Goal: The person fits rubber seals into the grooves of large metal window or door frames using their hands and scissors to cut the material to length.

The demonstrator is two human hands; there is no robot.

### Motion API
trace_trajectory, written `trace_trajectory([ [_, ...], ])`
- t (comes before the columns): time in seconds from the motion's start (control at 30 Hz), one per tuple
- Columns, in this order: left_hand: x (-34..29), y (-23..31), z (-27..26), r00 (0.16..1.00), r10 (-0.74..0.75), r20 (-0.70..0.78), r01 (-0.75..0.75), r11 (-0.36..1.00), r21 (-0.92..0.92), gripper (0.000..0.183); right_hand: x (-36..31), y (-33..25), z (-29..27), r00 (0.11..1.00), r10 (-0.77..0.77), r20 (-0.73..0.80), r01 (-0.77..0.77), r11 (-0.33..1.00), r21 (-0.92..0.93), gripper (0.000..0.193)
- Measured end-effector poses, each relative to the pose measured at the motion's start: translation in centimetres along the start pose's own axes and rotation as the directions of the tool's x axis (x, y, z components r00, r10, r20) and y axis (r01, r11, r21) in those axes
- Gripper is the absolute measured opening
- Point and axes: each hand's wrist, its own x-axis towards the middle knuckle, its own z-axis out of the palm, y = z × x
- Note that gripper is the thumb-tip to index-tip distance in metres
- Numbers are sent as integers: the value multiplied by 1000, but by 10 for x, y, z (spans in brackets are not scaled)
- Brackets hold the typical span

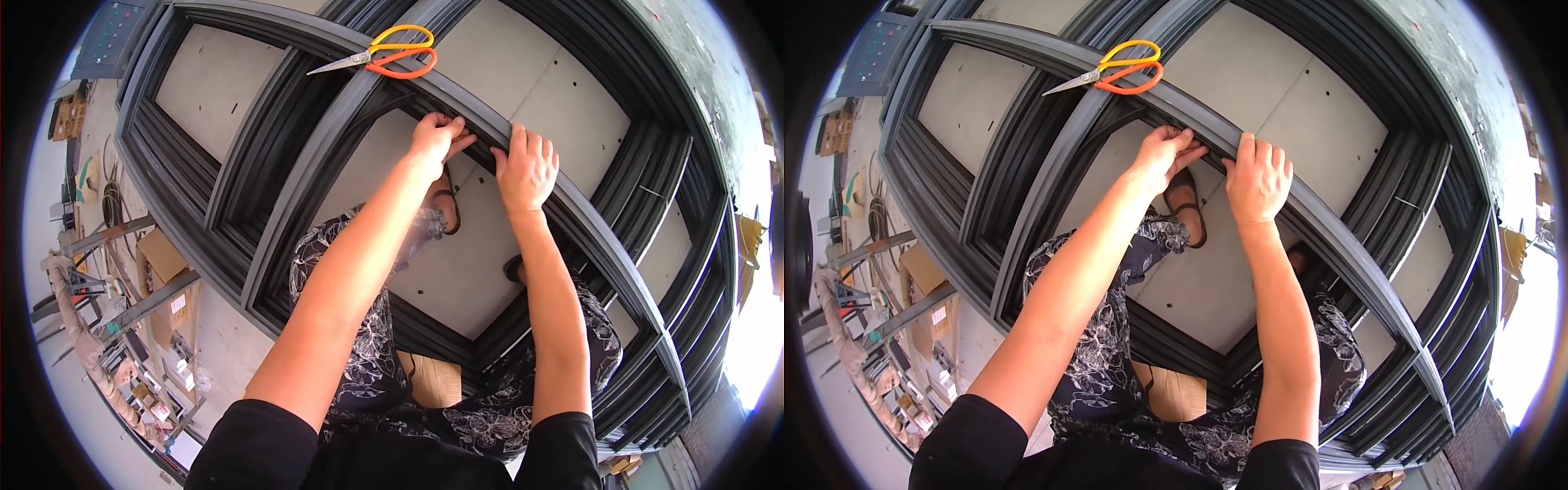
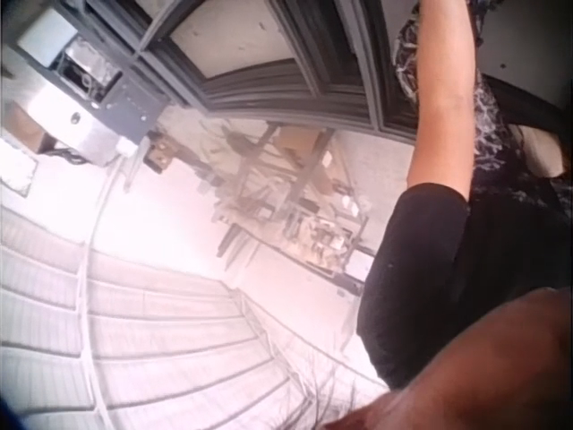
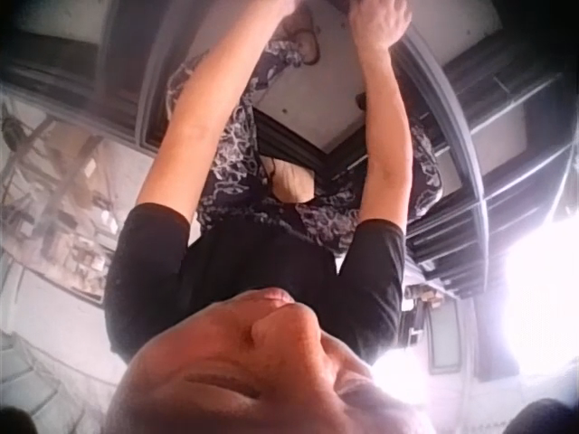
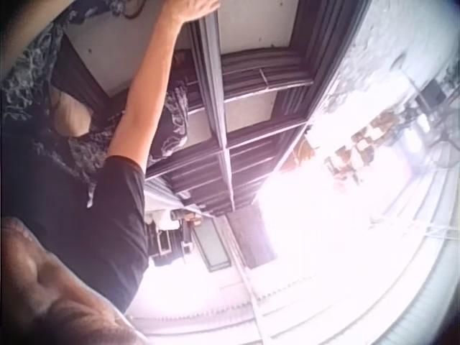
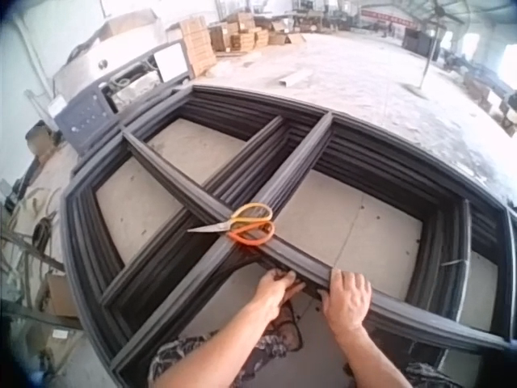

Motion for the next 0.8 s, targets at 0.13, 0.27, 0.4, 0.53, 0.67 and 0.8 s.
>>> trace_trajectory([
  [0.13, 3, 5, -2, 999, -23, -23, 22, 1000, -12, 23, 4, -4, -5, 998, 31, 52, -32, 999, 17, 60],
  [0.27, 3, 5, -2, 998, -47, -42, 47, 999, 2, 24, 4, -7, -14, 993, -54, 108, 57, 998, -18, 69],
  [0.4, 6, 8, 0, 997, -52, -49, 52, 999, 2, 19, 0, -4, -1, 989, -146, -7, 144, 982, -119, 71],
  [0.53, 5, 10, 4, 998, -55, -30, 56, 998, 20, 22, -1, 8, 13, 987, -163, -14, 159, 977, -142, 69],
  [0.67, 2, 14, -4, 997, -75, -37, 77, 995, 62, 26, 2, 4, 16, 984, -177, 3, 176, 974, -144, 67],
  [0.8, -1, 17, 2, 995, -92, -43, 97, 989, 110, 24, 8, -6, 12, 975, -217, -51, 209, 970, -126, 53],
])
